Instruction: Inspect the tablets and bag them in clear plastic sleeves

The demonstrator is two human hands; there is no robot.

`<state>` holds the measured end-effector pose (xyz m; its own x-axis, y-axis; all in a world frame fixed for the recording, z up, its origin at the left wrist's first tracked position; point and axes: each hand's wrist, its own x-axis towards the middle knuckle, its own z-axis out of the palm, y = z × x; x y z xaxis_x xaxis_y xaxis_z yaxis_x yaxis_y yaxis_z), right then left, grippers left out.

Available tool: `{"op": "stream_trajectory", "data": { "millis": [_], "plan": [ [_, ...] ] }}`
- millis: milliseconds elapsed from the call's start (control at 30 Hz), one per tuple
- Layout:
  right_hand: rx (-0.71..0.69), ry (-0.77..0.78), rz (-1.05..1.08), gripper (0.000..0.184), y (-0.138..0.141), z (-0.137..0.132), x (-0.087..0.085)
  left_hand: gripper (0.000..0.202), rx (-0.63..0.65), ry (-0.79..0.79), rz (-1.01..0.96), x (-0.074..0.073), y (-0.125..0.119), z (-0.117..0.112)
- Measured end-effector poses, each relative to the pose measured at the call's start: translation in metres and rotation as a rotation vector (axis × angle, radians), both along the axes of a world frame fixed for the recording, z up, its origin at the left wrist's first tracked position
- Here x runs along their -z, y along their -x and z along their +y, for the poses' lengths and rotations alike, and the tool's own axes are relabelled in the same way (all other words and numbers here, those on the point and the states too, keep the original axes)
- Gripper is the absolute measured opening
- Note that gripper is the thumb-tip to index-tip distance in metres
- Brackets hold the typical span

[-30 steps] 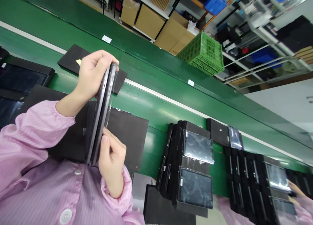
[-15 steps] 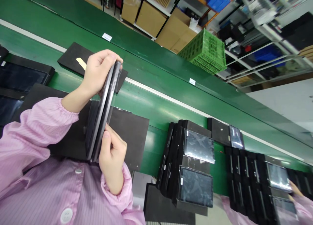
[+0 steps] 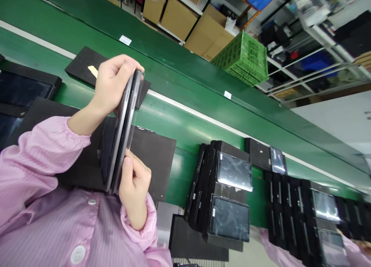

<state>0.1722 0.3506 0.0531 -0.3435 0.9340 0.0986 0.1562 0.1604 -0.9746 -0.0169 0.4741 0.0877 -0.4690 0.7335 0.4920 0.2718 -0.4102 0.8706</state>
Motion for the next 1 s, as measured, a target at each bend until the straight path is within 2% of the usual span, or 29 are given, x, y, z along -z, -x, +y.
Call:
{"op": "stream_trajectory", "data": {
  "millis": [100,333,567,800,1000],
  "plan": [
    [0.024,0.009,-0.005,0.04,-0.006,0.0,0.006,0.037,-0.014,-0.015,0.025,-0.004,-0.005,-0.005],
    [0.074,0.127,0.012,0.043,-0.015,0.005,0.018,0.03,-0.173,-0.037,0.172,-0.007,-0.016,-0.011],
    [0.141,0.182,0.04,0.044,-0.014,0.005,0.024,0.022,-0.171,-0.035,0.215,-0.009,-0.018,-0.012],
    [0.218,0.265,0.122,0.043,-0.012,0.006,0.033,0.018,-0.186,0.062,0.306,-0.005,-0.022,-0.006],
    [0.185,0.31,0.167,0.043,-0.006,0.001,0.03,0.017,-0.172,0.096,0.323,0.001,-0.019,0.0]
  ]
}}
